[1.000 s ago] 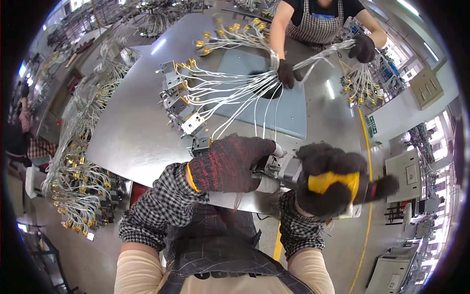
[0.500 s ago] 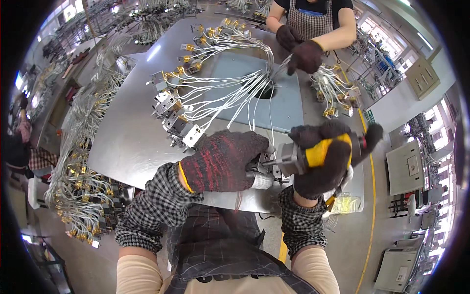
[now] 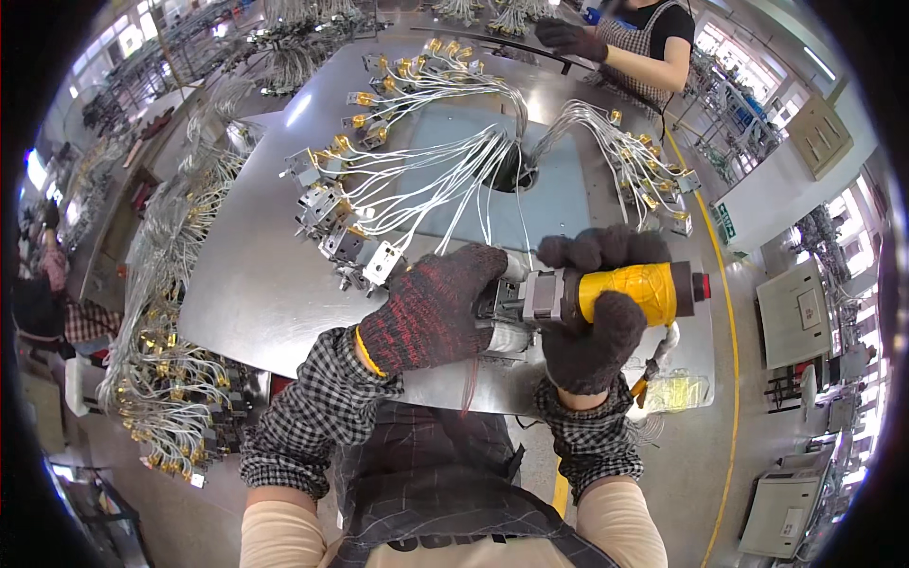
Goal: Assembling a wire harness by inserting and securing wires into connectors on a circular assembly jig.
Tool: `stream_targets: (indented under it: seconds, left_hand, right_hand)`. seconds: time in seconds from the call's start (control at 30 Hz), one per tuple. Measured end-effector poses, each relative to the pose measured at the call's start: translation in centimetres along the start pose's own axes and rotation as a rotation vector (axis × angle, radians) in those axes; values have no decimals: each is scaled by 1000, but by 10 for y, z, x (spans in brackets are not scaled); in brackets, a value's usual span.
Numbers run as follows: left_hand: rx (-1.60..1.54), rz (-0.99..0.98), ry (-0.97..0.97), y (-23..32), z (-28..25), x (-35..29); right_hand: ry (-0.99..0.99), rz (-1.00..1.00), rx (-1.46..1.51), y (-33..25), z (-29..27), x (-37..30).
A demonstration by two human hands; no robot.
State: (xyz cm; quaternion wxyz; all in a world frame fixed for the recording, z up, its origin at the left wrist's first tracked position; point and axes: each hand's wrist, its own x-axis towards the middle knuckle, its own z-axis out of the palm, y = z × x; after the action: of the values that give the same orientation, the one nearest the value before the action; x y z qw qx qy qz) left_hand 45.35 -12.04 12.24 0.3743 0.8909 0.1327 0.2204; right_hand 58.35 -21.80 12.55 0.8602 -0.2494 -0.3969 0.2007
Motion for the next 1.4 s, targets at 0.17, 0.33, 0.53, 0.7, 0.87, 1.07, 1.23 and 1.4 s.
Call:
stream_targets:
  seconds: [0.17,0.33,0.53,0.7,0.87,1.07,1.23,1.4]
  left_hand:
    - [78,-8,-101,-1,1,7]
    - [-53,-13,-224,-6,-10,6]
    - [6,58,-182,2,-14,1]
    - [89,-25,-211,7,-10,-3]
    - [104,104,-115,-1,1,-4]
    - [-83,0,-141,0,6,3]
    - [-5,90,-153,11,-5,7]
    - [67,247,-85,1,10,3]
  right_hand:
    - [-35,29,-252,-7,-29,8]
    - [-417,-10,96,-8,-39,13]
    - [-172,186,242,-1,-61,8]
    - [-391,105,30,-7,-27,18]
    - [-377,129,395,-8,-29,34]
    - [-402,-79,393,-19,-31,31]
    - [-171,-81,332,-28,-26,28]
    - [-682,-211,190,-39,-26,38]
